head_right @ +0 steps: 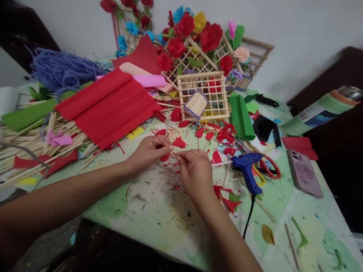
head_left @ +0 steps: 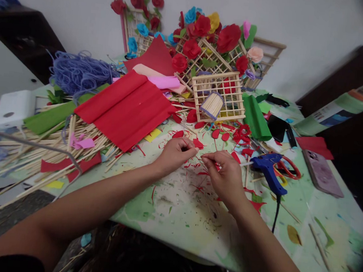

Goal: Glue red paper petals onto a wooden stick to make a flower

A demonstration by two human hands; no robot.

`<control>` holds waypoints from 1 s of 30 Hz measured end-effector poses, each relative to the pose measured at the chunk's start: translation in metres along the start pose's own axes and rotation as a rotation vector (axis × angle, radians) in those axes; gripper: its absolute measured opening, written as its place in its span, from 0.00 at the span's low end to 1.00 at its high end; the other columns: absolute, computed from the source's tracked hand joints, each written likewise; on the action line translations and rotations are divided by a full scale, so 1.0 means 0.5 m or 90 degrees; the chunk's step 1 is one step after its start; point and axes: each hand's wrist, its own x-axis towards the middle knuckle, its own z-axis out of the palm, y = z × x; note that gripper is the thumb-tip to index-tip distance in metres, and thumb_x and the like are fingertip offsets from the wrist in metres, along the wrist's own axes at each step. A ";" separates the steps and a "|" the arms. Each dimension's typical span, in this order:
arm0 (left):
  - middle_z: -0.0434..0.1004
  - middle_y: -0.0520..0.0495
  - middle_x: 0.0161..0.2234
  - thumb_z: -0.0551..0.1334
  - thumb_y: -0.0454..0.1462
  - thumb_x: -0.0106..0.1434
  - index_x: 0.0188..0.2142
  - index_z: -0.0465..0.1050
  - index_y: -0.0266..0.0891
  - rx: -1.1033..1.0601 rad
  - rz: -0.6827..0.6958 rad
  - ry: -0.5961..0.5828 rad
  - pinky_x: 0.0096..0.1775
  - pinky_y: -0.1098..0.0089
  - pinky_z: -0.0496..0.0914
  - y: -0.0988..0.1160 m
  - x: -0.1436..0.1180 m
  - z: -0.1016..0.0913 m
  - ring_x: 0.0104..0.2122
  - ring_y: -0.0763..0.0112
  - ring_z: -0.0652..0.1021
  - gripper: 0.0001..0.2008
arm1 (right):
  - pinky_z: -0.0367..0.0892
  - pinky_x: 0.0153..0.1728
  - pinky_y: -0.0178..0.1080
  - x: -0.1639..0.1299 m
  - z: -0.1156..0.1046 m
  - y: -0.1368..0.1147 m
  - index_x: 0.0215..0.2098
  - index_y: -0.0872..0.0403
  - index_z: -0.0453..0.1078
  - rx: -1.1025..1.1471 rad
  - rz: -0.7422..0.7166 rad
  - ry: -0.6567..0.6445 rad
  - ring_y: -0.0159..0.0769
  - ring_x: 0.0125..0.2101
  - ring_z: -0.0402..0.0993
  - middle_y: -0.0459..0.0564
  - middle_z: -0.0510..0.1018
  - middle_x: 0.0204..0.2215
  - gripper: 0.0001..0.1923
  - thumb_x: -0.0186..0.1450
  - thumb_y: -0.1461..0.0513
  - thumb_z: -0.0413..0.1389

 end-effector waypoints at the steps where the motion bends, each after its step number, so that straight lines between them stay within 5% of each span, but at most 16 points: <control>1: 0.67 0.52 0.22 0.59 0.40 0.54 0.17 0.64 0.38 0.000 0.001 0.003 0.37 0.65 0.66 0.000 0.000 0.000 0.27 0.74 0.69 0.13 | 0.65 0.36 0.41 0.000 0.000 0.000 0.32 0.53 0.75 0.000 -0.001 0.002 0.39 0.32 0.71 0.50 0.78 0.28 0.08 0.64 0.62 0.53; 15: 0.53 0.55 0.16 0.60 0.43 0.56 0.12 0.52 0.38 -0.030 -0.034 0.003 0.30 0.68 0.62 0.015 -0.005 -0.003 0.21 0.77 0.59 0.23 | 0.65 0.37 0.42 -0.001 0.007 -0.002 0.32 0.52 0.75 0.021 0.008 -0.004 0.39 0.32 0.72 0.50 0.79 0.29 0.07 0.63 0.62 0.54; 24: 0.59 0.55 0.13 0.59 0.48 0.58 0.15 0.67 0.38 -0.066 -0.111 0.005 0.29 0.67 0.63 0.012 -0.008 0.000 0.18 0.76 0.62 0.21 | 0.64 0.36 0.41 -0.003 0.014 0.005 0.31 0.53 0.74 0.027 0.018 0.019 0.39 0.32 0.71 0.50 0.78 0.27 0.07 0.62 0.63 0.54; 30: 0.63 0.52 0.14 0.57 0.53 0.58 0.13 0.64 0.37 -0.134 -0.144 -0.029 0.26 0.69 0.60 0.005 -0.007 0.003 0.18 0.76 0.64 0.26 | 0.65 0.29 0.38 -0.005 0.024 -0.001 0.31 0.54 0.74 0.183 0.212 -0.029 0.36 0.27 0.70 0.50 0.77 0.26 0.09 0.60 0.58 0.54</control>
